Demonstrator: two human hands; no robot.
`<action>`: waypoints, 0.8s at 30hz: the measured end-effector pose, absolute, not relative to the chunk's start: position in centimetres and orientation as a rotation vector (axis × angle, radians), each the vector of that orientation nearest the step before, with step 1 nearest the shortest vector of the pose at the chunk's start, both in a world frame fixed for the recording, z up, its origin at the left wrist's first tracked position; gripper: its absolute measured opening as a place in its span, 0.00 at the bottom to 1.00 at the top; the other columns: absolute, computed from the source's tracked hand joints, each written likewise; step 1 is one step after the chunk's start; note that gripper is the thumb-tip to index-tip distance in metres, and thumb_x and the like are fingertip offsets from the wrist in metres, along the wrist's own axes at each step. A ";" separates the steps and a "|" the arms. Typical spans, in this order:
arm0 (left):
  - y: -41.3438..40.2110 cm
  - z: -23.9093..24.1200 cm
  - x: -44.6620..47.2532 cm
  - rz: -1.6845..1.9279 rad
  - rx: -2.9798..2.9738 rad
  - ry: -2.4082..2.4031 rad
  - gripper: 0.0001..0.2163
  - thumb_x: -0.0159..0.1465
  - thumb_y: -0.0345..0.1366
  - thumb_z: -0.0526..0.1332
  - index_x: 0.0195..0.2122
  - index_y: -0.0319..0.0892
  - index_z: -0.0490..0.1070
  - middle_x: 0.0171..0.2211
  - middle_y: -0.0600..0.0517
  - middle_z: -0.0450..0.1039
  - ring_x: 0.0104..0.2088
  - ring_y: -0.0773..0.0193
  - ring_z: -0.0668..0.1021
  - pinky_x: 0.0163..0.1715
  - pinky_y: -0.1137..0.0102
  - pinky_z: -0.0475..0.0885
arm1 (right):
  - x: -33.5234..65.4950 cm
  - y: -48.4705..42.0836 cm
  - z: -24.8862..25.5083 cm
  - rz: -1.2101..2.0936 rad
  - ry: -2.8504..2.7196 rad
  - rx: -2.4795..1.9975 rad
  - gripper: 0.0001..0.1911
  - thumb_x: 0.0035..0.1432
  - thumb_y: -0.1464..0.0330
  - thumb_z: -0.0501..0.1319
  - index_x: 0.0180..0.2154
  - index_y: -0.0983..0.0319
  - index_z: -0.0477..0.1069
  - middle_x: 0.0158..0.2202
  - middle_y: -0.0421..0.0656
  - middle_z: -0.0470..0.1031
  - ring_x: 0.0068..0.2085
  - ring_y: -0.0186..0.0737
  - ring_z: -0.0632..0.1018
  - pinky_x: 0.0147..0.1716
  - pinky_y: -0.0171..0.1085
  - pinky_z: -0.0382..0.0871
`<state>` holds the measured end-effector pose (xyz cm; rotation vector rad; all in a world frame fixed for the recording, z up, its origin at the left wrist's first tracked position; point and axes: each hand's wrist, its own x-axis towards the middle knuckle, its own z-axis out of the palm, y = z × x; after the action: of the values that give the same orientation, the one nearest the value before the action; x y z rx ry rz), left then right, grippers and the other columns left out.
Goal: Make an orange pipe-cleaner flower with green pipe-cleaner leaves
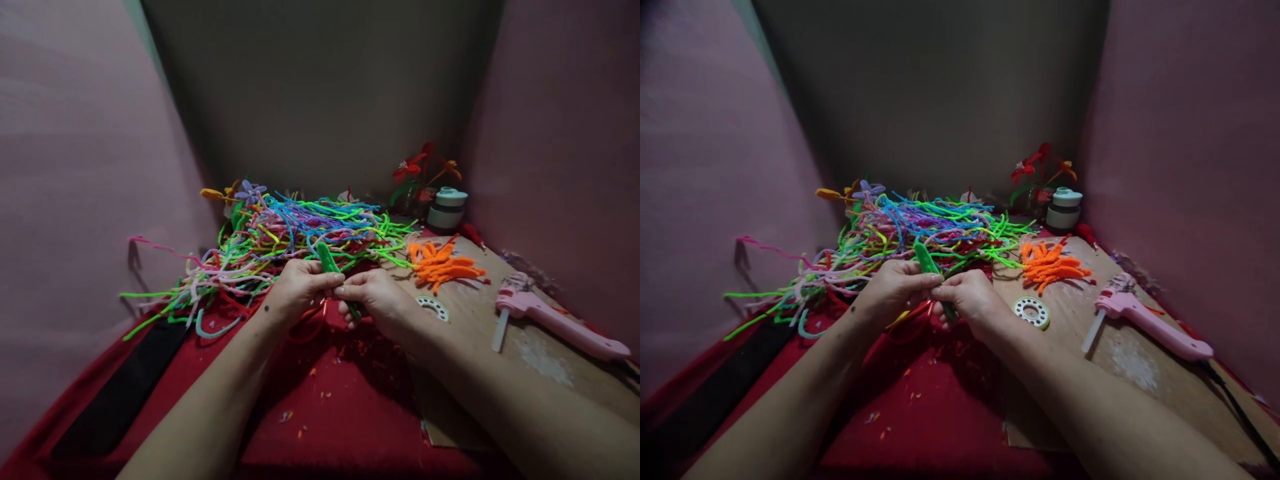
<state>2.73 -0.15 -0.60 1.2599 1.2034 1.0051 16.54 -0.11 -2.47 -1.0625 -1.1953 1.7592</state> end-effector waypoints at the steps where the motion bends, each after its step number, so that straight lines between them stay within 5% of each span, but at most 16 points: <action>1: -0.2 -0.6 2.9 1.031 1.250 1.200 0.09 0.46 0.34 0.67 0.18 0.35 0.68 0.11 0.58 0.60 0.12 0.77 0.58 0.13 0.76 0.48 | 16.5 -0.1 -2.5 1.749 -1.196 -1.065 0.09 0.49 0.77 0.59 0.19 0.67 0.68 0.13 0.40 0.69 0.13 0.29 0.68 0.13 0.29 0.64; 11: 0.5 -1.3 2.1 1.034 1.289 1.041 0.09 0.50 0.37 0.66 0.27 0.36 0.70 0.16 0.57 0.63 0.15 0.76 0.61 0.15 0.77 0.51 | 16.6 -0.1 -2.8 1.798 -1.222 -1.029 0.10 0.48 0.74 0.61 0.17 0.66 0.67 0.14 0.40 0.70 0.14 0.29 0.68 0.14 0.30 0.65; 24: 0.5 -1.4 2.1 1.034 1.316 1.090 0.10 0.51 0.36 0.65 0.24 0.38 0.66 0.14 0.59 0.59 0.13 0.77 0.58 0.14 0.77 0.50 | 16.6 0.1 -3.1 1.767 -1.268 -0.953 0.07 0.47 0.73 0.61 0.19 0.67 0.70 0.16 0.41 0.71 0.14 0.31 0.69 0.16 0.33 0.64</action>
<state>2.11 0.52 -1.37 1.3160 1.0904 1.0337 16.62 0.09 -3.09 -0.9530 -1.2680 1.7674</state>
